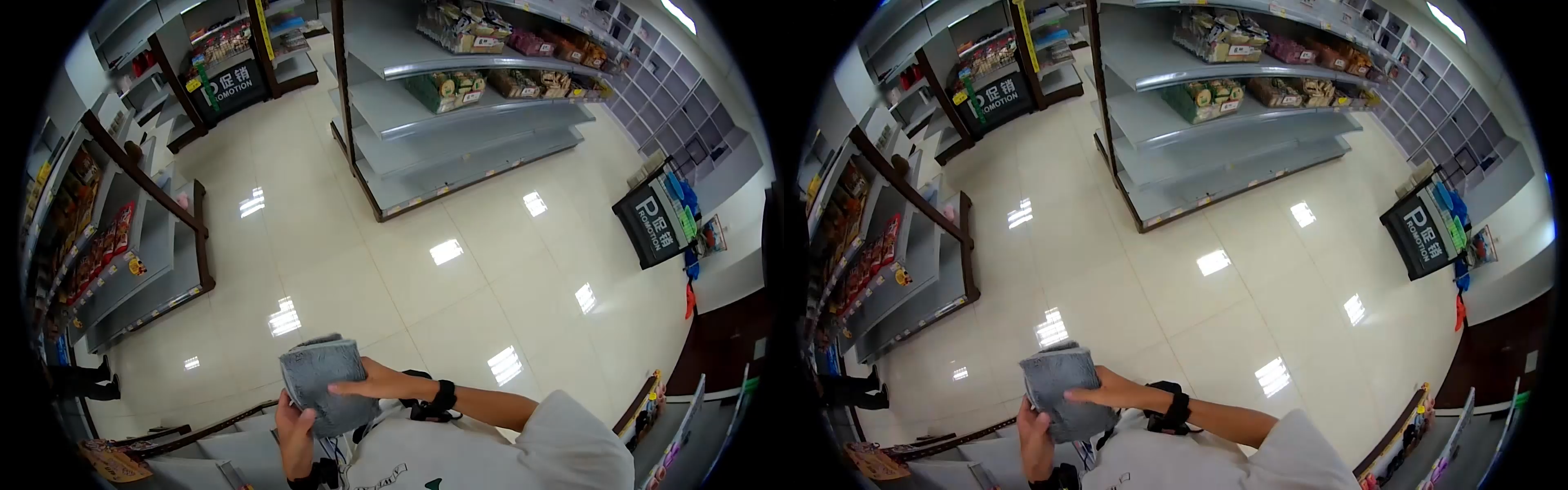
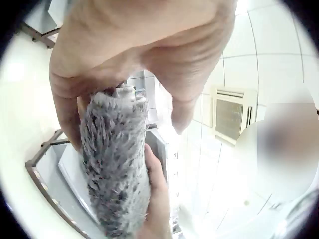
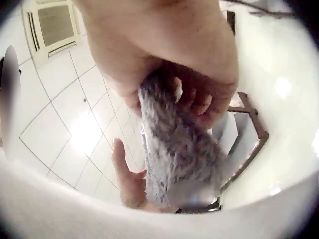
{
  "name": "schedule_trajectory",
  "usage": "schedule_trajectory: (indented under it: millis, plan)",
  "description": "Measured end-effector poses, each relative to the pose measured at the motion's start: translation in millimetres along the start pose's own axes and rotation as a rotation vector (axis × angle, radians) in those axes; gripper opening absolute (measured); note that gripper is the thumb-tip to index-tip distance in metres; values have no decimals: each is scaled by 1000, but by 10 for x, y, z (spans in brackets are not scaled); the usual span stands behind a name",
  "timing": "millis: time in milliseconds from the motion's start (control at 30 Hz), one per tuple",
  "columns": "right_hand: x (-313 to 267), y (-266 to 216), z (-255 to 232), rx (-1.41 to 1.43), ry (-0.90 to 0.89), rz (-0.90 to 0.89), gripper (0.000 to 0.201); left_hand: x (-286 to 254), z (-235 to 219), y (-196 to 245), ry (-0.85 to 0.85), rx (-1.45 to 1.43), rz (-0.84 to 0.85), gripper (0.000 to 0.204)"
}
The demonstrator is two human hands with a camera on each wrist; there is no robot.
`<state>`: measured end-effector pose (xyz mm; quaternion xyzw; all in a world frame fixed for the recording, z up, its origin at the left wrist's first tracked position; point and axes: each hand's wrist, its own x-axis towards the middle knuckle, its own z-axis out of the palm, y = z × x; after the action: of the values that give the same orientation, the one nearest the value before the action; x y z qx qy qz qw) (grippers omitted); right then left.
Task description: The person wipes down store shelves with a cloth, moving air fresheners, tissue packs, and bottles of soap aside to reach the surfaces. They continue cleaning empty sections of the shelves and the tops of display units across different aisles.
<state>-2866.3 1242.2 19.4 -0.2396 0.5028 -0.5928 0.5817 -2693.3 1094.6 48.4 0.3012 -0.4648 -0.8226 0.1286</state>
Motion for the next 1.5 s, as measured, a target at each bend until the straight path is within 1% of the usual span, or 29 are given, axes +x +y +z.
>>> schedule_trajectory:
  millis: [67,233,300,333,367,400,433,467,500,533,567,633,667,700,733,800,900,933,967,1033,1167,1200,1233,1267,1300,1367,1400,1433,1500]
  plan:
    - [55,160,19,38,66,-33,66,21,-7,-108,-36,261,13,58]
    - [177,171,84,-19,84,-6,66,-1,-58,-320,126,149,-104,44]
    - [375,346,109,-134,126,-54,65,-64,-156,-356,111,269,-233,44]
    - [416,209,148,-235,85,140,60,-111,-189,-330,60,176,-213,44]
    - [527,479,128,-391,194,95,56,-109,-360,-469,68,203,-259,46]
    - [540,410,221,-333,215,35,59,-152,-447,-573,132,310,-186,42]
    - [564,377,184,-169,28,187,53,-168,-429,-543,113,148,-176,44]
    - [530,266,184,-27,43,231,47,-103,-456,-628,103,162,-176,44]
    - [598,443,92,-13,52,174,46,-15,-547,-765,50,168,-172,44]
    - [652,541,7,-174,20,181,47,-20,-716,-894,78,140,-183,44]
    - [777,849,-137,-373,-18,143,45,-23,-914,-1016,119,67,-240,47]
    - [910,1093,-562,-488,-77,302,37,76,-1039,-1332,170,-13,-316,49]
    - [899,1139,-660,-488,-82,313,37,-34,-1117,-1416,333,-68,-314,49]
    - [883,1196,-767,-697,-134,262,33,-140,-1198,-1500,496,-122,-316,50]
    - [843,1244,-836,-902,-191,210,30,-279,-1265,-1577,506,-130,-331,50]
    - [839,1313,-997,-870,-236,253,29,-544,-1367,-1693,477,176,-205,52]
    - [954,1274,-980,-848,-230,329,29,-772,-1293,-1409,430,231,-186,51]
    - [997,1276,-948,-866,-220,309,29,-755,-1182,-1213,507,135,-152,50]
    - [1037,1281,-903,-883,-214,286,29,-720,-1234,-1204,520,134,-158,50]
    - [1101,1208,-755,-851,-223,260,28,-684,-1408,-1212,767,-215,64,50]
    - [1109,1177,-566,-723,-231,224,26,-894,-2102,-1411,949,-299,112,63]
    - [1076,1196,-564,-722,-238,219,26,-986,-2346,-1587,1076,-88,-21,65]
    - [1024,1218,-586,-716,-235,236,26,-973,-2362,-1556,1185,126,-158,67]
    - [977,1236,-633,-711,-223,253,25,-984,-2305,-1572,1197,329,-155,63]
    - [929,1271,-692,-713,-205,252,25,-947,-2299,-1517,1179,331,-154,63]
    - [780,1365,-844,-712,-153,312,26,-823,-2288,-1424,1135,1210,-205,59]
    - [724,1402,-916,-731,-136,311,26,-687,-2237,-1344,1068,1215,-182,58]
    - [671,1404,-952,-732,-135,313,26,-591,-2343,-1477,1066,1214,-183,58]
    - [592,1382,-1043,-755,-87,342,26,-306,-2677,-1916,930,1449,-116,63]
